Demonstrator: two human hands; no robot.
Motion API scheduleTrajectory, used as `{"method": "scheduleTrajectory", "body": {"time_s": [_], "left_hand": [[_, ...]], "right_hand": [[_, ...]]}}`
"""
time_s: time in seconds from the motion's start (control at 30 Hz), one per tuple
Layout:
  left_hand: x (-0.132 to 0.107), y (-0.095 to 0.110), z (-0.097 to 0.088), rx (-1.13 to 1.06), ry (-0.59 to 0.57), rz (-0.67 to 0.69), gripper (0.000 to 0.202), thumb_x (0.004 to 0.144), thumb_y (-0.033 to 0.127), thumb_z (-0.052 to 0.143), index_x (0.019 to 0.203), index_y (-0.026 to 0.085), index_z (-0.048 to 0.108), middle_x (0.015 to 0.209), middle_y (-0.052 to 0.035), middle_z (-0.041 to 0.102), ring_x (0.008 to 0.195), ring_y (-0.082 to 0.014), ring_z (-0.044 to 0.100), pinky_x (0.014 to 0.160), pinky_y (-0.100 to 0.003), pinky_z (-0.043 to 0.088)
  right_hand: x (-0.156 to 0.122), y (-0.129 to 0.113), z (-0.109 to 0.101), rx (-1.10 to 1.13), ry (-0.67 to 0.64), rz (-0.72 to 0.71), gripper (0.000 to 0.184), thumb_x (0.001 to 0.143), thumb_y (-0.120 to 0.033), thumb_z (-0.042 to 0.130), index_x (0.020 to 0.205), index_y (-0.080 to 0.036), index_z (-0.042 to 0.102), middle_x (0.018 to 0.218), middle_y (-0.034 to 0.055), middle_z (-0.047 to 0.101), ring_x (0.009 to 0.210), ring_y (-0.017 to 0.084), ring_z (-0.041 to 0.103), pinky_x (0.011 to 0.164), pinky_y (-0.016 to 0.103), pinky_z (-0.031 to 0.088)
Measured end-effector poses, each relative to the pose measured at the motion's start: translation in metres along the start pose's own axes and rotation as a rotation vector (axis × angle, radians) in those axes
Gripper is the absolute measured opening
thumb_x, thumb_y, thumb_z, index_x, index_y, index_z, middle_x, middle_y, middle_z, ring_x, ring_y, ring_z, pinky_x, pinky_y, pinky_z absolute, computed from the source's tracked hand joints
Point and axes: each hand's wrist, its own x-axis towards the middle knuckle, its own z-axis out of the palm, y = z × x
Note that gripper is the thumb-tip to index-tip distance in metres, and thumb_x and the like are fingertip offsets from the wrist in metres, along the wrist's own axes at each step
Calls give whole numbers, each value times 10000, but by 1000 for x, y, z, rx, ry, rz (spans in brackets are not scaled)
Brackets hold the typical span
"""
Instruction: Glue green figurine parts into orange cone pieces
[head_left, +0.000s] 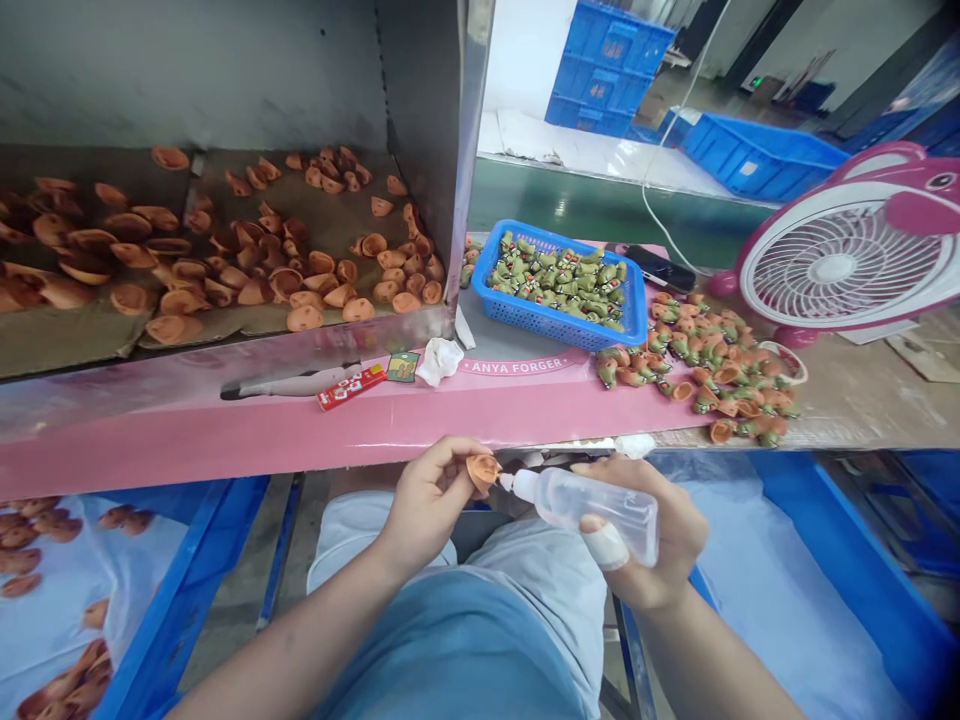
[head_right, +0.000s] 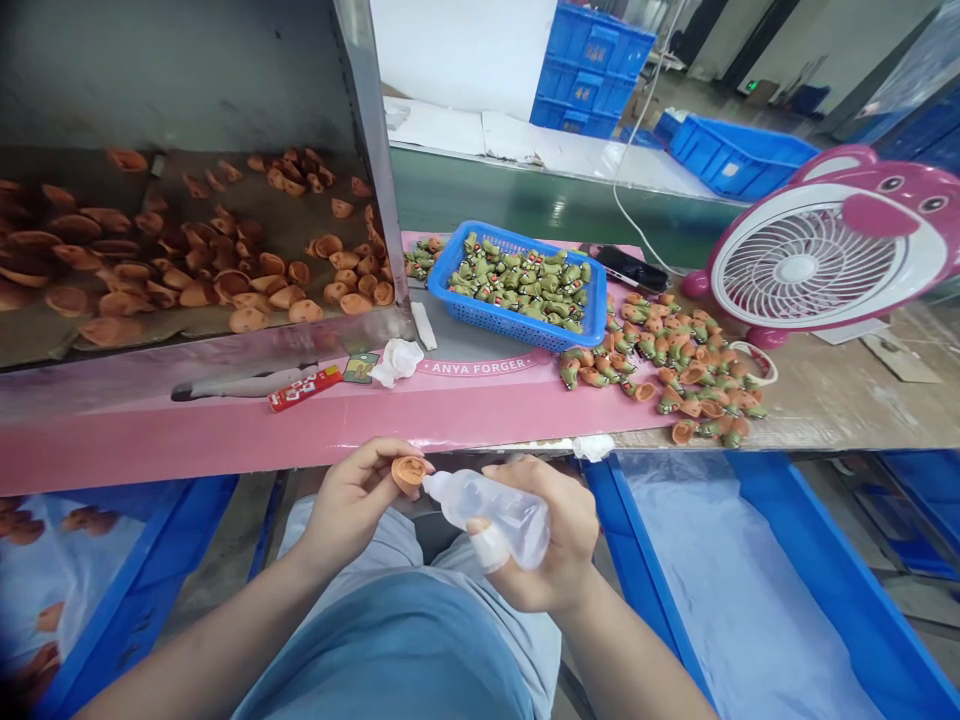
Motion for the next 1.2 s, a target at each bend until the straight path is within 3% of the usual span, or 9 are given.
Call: {"method": "scheduleTrajectory", "body": {"time_s": [0.23,0.33,0.5,0.67,1.03,1.2], "left_hand": [[3,3,-1,-55,19,-76,41,727,170,543,763,161,561,688,-2,629,538,-88,539,517,-200,472],[6,2,-3,-121,44,-105,36,707,161,556,742,160,557,668,10,632,495,-71,521,503,-187,450],[15,-6,-11,-272,115,-183,116,660,188,611,755,158,550,637,16,626,463,-62,501,487,-184,416],[20,-7,-26,-293,200,-167,159,667,209,613,781,155,515,654,13,615,460,-64,494,474,-191,401],[20,-12,-44,-251,357,-157,245,609,277,670,790,163,551,632,26,597,455,-67,474,455,-177,396],[24,-10,-44,-256,347,-209,336,523,339,732,774,179,576,608,38,583,470,-86,485,468,-197,420]], "right_hand": [[-4,5,-3,1,39,41,220,657,-269,593,858,-178,588,673,13,596,526,121,541,443,216,418],[-6,12,-2,39,68,163,218,661,-321,601,831,-184,596,681,20,612,558,142,567,471,232,445],[-8,41,8,249,168,412,315,662,-406,597,858,-160,573,652,34,609,493,149,559,425,251,433],[1,76,23,449,103,538,347,670,-375,604,933,-171,505,698,9,592,495,124,554,492,266,460],[58,120,64,291,-56,379,317,677,-234,558,950,-194,403,840,23,586,746,147,568,627,249,446],[70,138,87,119,-122,286,296,655,-177,556,925,-190,433,851,7,576,785,155,557,691,273,446]]}}
